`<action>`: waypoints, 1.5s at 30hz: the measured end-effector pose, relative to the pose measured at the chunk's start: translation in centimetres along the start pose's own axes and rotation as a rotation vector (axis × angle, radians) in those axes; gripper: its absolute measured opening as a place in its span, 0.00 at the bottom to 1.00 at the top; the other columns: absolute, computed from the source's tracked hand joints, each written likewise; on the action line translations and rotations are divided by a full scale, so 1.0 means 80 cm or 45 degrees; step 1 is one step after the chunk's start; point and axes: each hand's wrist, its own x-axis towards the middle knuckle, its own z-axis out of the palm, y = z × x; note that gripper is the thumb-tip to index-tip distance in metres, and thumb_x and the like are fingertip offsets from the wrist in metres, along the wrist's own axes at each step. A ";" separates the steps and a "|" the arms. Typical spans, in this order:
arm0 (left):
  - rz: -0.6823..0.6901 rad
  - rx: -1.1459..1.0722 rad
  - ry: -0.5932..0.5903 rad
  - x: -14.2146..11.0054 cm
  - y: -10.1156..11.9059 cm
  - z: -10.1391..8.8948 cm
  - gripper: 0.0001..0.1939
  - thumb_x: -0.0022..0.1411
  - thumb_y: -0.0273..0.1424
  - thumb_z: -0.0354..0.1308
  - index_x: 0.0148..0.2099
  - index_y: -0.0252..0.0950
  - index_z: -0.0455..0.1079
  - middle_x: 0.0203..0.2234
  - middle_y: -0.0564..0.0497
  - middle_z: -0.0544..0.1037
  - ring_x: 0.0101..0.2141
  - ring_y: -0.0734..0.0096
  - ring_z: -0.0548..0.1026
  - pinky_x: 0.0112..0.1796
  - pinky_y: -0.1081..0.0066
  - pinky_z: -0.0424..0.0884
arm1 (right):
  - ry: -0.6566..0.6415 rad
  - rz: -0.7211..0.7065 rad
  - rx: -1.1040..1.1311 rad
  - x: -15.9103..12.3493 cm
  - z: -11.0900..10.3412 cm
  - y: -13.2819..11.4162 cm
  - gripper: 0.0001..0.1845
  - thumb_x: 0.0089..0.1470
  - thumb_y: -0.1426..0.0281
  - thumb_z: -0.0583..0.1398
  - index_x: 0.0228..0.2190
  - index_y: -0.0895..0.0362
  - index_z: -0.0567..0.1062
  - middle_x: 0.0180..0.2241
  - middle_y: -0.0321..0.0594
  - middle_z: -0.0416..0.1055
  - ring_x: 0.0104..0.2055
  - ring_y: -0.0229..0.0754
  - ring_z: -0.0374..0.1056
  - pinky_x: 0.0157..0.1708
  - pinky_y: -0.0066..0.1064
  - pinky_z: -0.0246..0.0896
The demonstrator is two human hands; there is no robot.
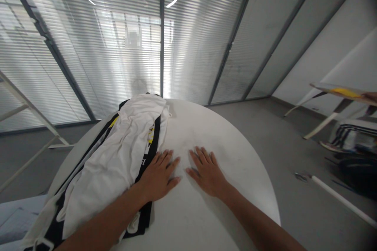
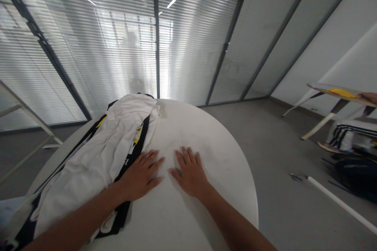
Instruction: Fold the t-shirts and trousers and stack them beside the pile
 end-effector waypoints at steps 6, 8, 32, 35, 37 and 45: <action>0.006 0.012 0.033 0.000 0.000 0.002 0.33 0.68 0.51 0.37 0.70 0.42 0.50 0.68 0.42 0.52 0.67 0.53 0.48 0.62 0.48 0.48 | -0.015 0.003 -0.013 0.000 -0.006 -0.003 0.39 0.63 0.46 0.42 0.66 0.54 0.53 0.68 0.49 0.45 0.69 0.59 0.41 0.63 0.56 0.37; 0.004 0.014 0.026 0.000 0.001 0.001 0.34 0.68 0.51 0.37 0.70 0.42 0.50 0.68 0.42 0.52 0.67 0.53 0.48 0.62 0.48 0.48 | -0.009 0.003 -0.015 -0.001 -0.006 -0.003 0.38 0.63 0.46 0.42 0.66 0.54 0.53 0.68 0.49 0.46 0.69 0.59 0.41 0.63 0.56 0.37; -0.006 -0.025 -0.007 -0.002 0.002 -0.004 0.33 0.68 0.51 0.36 0.70 0.43 0.50 0.68 0.43 0.52 0.67 0.54 0.47 0.63 0.48 0.46 | -0.004 -0.001 0.024 -0.002 -0.005 -0.001 0.39 0.63 0.46 0.42 0.66 0.54 0.53 0.68 0.49 0.45 0.69 0.60 0.40 0.63 0.55 0.36; -0.002 -0.023 -0.007 -0.001 0.002 -0.004 0.33 0.68 0.51 0.36 0.70 0.42 0.50 0.67 0.43 0.53 0.67 0.54 0.48 0.63 0.48 0.46 | -0.017 0.000 0.026 -0.001 -0.006 -0.002 0.39 0.63 0.46 0.41 0.66 0.54 0.53 0.68 0.50 0.45 0.69 0.60 0.40 0.63 0.56 0.36; -0.003 -0.022 -0.014 -0.001 0.002 -0.004 0.34 0.69 0.51 0.36 0.70 0.42 0.50 0.67 0.42 0.53 0.67 0.53 0.48 0.63 0.48 0.47 | -0.022 0.001 0.023 -0.001 -0.006 -0.002 0.39 0.63 0.46 0.41 0.66 0.55 0.53 0.68 0.50 0.45 0.69 0.60 0.40 0.63 0.56 0.36; 0.005 -0.006 0.002 -0.002 0.002 -0.004 0.33 0.69 0.51 0.36 0.70 0.42 0.49 0.67 0.42 0.53 0.67 0.54 0.48 0.63 0.48 0.47 | -0.027 -0.002 0.021 -0.001 -0.008 -0.002 0.39 0.62 0.46 0.41 0.66 0.55 0.54 0.68 0.51 0.45 0.69 0.60 0.40 0.63 0.57 0.38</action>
